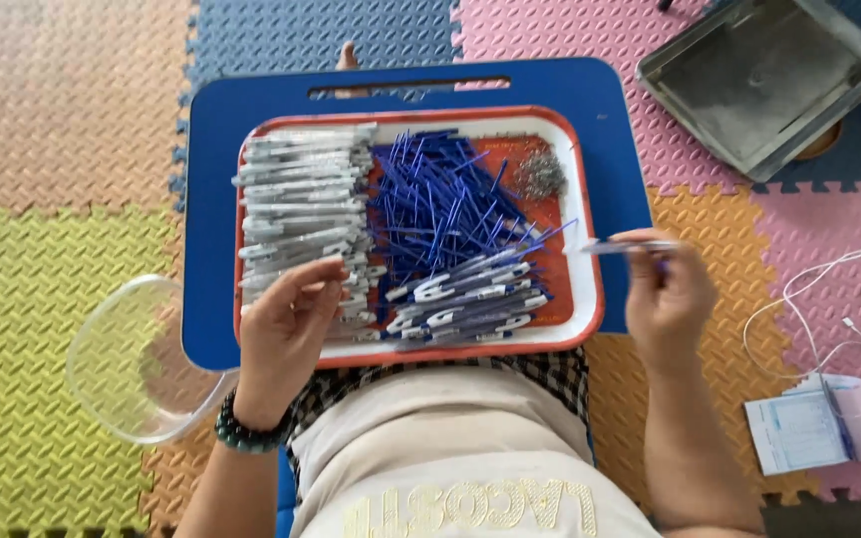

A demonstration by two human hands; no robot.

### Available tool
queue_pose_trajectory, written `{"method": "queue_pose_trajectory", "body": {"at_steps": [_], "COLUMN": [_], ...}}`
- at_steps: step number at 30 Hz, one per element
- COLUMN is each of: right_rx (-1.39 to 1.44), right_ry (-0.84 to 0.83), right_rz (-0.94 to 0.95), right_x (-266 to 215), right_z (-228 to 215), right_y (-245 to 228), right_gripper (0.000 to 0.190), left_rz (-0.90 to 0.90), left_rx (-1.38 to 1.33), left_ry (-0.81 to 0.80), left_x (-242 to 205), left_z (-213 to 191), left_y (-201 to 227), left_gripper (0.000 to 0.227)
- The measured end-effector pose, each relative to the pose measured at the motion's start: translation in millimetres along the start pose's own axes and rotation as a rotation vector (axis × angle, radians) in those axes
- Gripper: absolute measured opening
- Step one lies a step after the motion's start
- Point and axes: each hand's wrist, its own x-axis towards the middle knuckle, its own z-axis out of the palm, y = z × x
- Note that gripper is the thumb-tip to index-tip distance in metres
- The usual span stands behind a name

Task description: Assembling ballpoint pens by manually inserting ink refills into plastic pen barrels.

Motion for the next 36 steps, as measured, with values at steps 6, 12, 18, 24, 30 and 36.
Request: {"method": "queue_pose_trajectory", "body": {"at_steps": [6, 12, 18, 24, 30, 36], "right_rx": [-0.023, 0.534, 0.797, 0.808, 0.844, 0.773], "right_ry": [-0.049, -0.015, -0.086, -0.208, -0.359, -0.446], "right_rz": [0.005, 0.337, 0.36, 0.316, 0.22, 0.204], "right_x": [6.6, 12.9, 21.3, 29.4, 29.3, 26.0], "right_z": [-0.7, 7.9, 30.4, 41.8, 66.1, 77.4], "right_y": [6.6, -8.2, -42.4, -72.5, -95.4, -86.5], "right_gripper": [0.006, 0.02, 0.023, 0.022, 0.023, 0.034], "left_rz": [0.016, 0.028, 0.04, 0.062, 0.082, 0.097], "left_rx": [0.026, 0.043, 0.018, -0.005, 0.006, 0.048], "left_ry": [-0.001, -0.053, -0.111, -0.212, -0.298, -0.248], "left_x": [0.5, 0.4, -2.2, -3.0, -6.7, -4.6], "left_z": [3.1, 12.4, 31.8, 48.4, 64.6, 54.4], "left_y": [-1.0, 1.6, 4.0, 6.0, 6.0, -0.5], "left_gripper": [0.027, 0.026, 0.027, 0.026, 0.033, 0.031]}}
